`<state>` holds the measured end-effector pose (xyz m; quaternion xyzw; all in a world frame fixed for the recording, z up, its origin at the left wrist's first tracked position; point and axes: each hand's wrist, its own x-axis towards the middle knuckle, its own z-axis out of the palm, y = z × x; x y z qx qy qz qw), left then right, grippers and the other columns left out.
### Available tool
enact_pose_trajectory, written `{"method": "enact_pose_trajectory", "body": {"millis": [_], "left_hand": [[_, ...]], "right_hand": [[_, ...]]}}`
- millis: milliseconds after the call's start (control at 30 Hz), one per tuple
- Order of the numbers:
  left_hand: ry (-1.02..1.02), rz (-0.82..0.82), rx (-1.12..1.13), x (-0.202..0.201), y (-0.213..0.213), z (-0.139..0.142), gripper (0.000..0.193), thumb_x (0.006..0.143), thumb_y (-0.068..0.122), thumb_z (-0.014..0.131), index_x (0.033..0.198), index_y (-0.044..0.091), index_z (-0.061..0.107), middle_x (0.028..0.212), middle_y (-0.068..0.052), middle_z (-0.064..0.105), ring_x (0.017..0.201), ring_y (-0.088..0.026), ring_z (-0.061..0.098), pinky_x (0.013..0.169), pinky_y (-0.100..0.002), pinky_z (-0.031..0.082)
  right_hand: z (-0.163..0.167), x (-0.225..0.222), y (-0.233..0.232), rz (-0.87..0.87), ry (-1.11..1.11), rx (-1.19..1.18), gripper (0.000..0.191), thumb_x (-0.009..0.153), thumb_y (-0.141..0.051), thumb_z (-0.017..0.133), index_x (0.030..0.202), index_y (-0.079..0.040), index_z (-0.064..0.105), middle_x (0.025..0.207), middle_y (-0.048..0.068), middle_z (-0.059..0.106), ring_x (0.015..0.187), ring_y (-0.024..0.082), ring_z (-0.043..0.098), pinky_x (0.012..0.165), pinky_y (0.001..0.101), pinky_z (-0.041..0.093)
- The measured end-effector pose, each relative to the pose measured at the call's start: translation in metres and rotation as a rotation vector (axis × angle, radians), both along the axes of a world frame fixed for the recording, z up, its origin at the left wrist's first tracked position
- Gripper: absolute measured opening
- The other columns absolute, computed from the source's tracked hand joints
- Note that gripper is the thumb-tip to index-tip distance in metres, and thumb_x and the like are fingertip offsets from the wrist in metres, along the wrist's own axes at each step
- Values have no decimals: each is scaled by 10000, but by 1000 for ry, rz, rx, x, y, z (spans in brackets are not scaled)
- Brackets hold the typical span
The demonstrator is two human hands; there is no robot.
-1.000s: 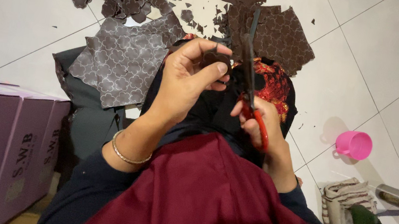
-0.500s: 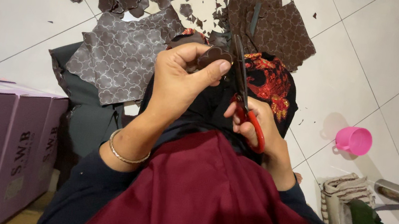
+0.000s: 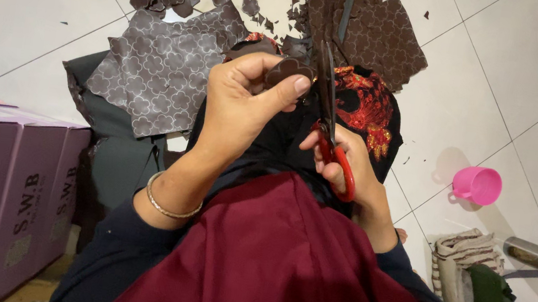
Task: The person uses red-handled scissors to cut cloud-shaped pieces from a brown patterned fabric. They hold the fabric with the left hand and cut with the right hand, repeatedly trimming shapes and placing the cut pieces on the floor.
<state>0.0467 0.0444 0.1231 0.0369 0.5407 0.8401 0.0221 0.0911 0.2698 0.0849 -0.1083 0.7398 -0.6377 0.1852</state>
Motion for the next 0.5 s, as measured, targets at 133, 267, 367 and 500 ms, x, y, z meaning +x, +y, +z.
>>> {"method": "enact_pose_trajectory", "body": {"millis": [133,267,367,500], "left_hand": [[11,8,5,0,1,-2,160,966,129,779,1035,-12,745,914,-10,731,779,-47,657,691,-205,570],[35,-7,9,0,0,-3,155,984,138,766,1040,-4,738,924,1,725,796,-38,643,697,-196,553],[54,-10,34,1,0,-4,144,998,129,764,1047,-3,734,942,7,720,828,-29,628,728,-185,526],[50,-3,11,2,-1,-5,124,1001,117,762,1031,1,731,933,19,713,822,-19,608,731,-175,496]], "right_hand": [[-2,1,1,2,17,17,1007,628,-970,619,1019,-43,659,746,-40,540,657,43,533,583,199,392],[-7,0,2,-25,44,56,967,660,-924,666,1026,-30,654,721,-35,500,628,46,462,574,211,336],[-10,0,1,-64,77,52,929,709,-907,663,1023,-33,653,742,-42,497,646,37,445,589,214,323],[-8,2,-2,-59,109,49,942,708,-923,634,1042,-43,666,784,-55,534,643,26,488,576,208,346]]}}
